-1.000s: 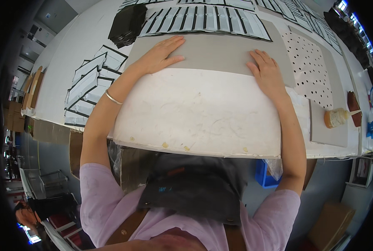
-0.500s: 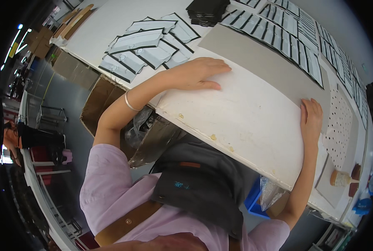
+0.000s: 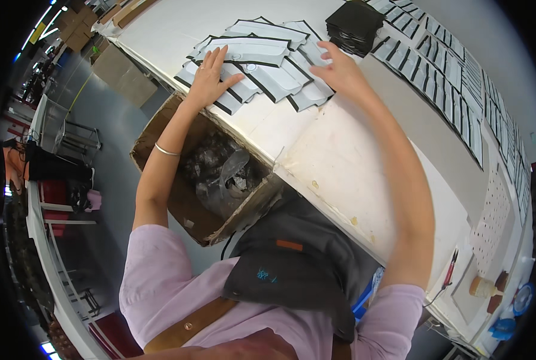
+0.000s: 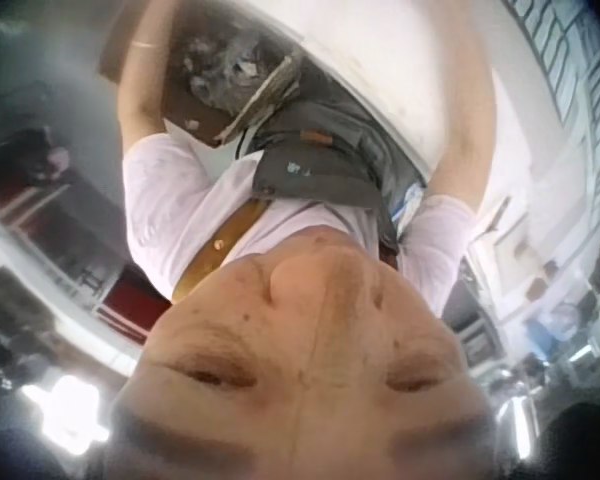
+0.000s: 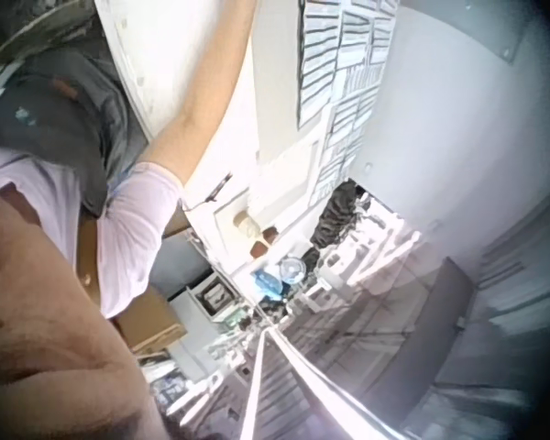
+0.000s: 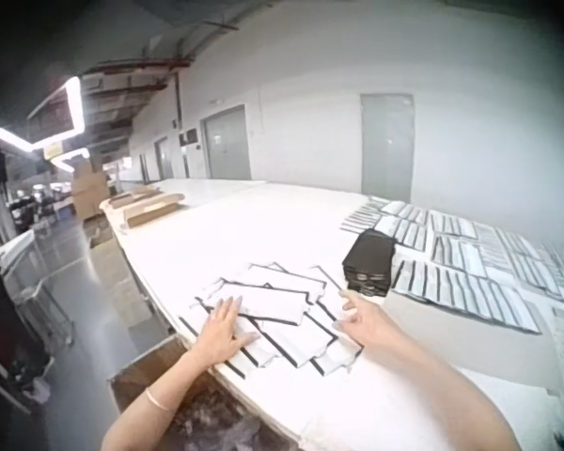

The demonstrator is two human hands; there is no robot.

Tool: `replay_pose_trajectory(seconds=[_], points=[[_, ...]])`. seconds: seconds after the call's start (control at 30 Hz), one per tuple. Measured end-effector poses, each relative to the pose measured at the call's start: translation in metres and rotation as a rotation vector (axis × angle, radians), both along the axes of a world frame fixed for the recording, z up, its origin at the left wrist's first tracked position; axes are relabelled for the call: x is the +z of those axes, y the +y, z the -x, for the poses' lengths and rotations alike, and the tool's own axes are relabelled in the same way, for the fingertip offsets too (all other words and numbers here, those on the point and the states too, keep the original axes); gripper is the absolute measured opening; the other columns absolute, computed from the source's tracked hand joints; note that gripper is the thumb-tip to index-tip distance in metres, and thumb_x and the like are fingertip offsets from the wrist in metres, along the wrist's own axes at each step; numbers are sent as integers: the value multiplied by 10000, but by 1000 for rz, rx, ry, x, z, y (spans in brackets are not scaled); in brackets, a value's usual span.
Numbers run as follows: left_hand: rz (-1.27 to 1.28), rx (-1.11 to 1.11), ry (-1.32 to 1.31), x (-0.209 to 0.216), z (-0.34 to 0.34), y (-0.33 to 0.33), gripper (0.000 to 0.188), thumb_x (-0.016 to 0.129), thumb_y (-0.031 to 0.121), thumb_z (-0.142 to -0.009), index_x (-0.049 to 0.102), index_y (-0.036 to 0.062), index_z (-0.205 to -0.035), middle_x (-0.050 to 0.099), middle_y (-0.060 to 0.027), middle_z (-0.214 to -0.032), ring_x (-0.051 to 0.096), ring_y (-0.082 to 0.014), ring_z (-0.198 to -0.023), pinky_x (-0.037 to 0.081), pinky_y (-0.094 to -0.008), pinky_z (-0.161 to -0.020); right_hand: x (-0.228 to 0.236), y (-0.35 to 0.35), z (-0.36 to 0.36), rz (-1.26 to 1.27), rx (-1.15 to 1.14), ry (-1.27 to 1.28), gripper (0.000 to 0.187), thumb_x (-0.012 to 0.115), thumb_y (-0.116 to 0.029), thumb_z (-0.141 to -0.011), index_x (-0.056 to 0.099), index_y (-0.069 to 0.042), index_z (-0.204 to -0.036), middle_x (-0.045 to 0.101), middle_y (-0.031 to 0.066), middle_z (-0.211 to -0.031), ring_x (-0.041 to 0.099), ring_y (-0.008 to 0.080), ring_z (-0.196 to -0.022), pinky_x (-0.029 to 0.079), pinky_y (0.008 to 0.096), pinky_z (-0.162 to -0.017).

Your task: The person assembles white face masks by hand on a white workbench. They pick up white mask bodies and attach black elastic straps to the sides, then fold and stack the finished units into neat piles. The process is repetitive and involves handling multiple mask components.

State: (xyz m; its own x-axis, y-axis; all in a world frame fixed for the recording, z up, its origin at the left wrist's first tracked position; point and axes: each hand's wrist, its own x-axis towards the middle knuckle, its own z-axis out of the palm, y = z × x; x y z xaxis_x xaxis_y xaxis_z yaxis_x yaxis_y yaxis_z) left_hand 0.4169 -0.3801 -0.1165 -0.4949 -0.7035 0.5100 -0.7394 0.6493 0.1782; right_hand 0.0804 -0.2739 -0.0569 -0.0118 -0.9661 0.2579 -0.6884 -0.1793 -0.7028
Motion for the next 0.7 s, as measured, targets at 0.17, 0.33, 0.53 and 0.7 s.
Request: replay_pose_trajectory(seconds=[0.17,0.33,0.53,0.7], points=[[-37,13,22,2,-4,8,983,639,659,-869,295,50,-1560,378,-313,-1521,319,-480,-1441,318,-538,-1154,-14,-105,-38,-200,-231,-277,909,804,-370,-767,401,48,-1466,618,247,-1260,695,233,-810,571,329,-764],[-49,33,6,10,6,12,1007,646,659,-863,263,56,-1573,367,-303,-1535,308,-468,-1453,305,-523,-1168,-37,-158,-44,-30,-266,-339,943,859,-293,-701,409,90,-1436,595,280,-1275,668,296,-1069,552,348,-889],[-59,66,21,4,-7,14,1058,648,687,-843,231,51,-1579,334,-311,-1550,272,-478,-1467,302,-534,-1169,-20,-146,-104,3,-290,-855,943,871,-71,-663,370,77,-1448,539,306,-1315,655,325,-1082,553,355,-891],[-22,61,74,9,2,14,1140,712,682,-787,218,21,-1572,302,-328,-1559,229,-520,-1468,296,-562,-1162,-7,-144,-117,439,-313,-388,780,809,-19,-717,478,-63,-1422,566,211,-1336,611,343,-1163,513,403,-969]])
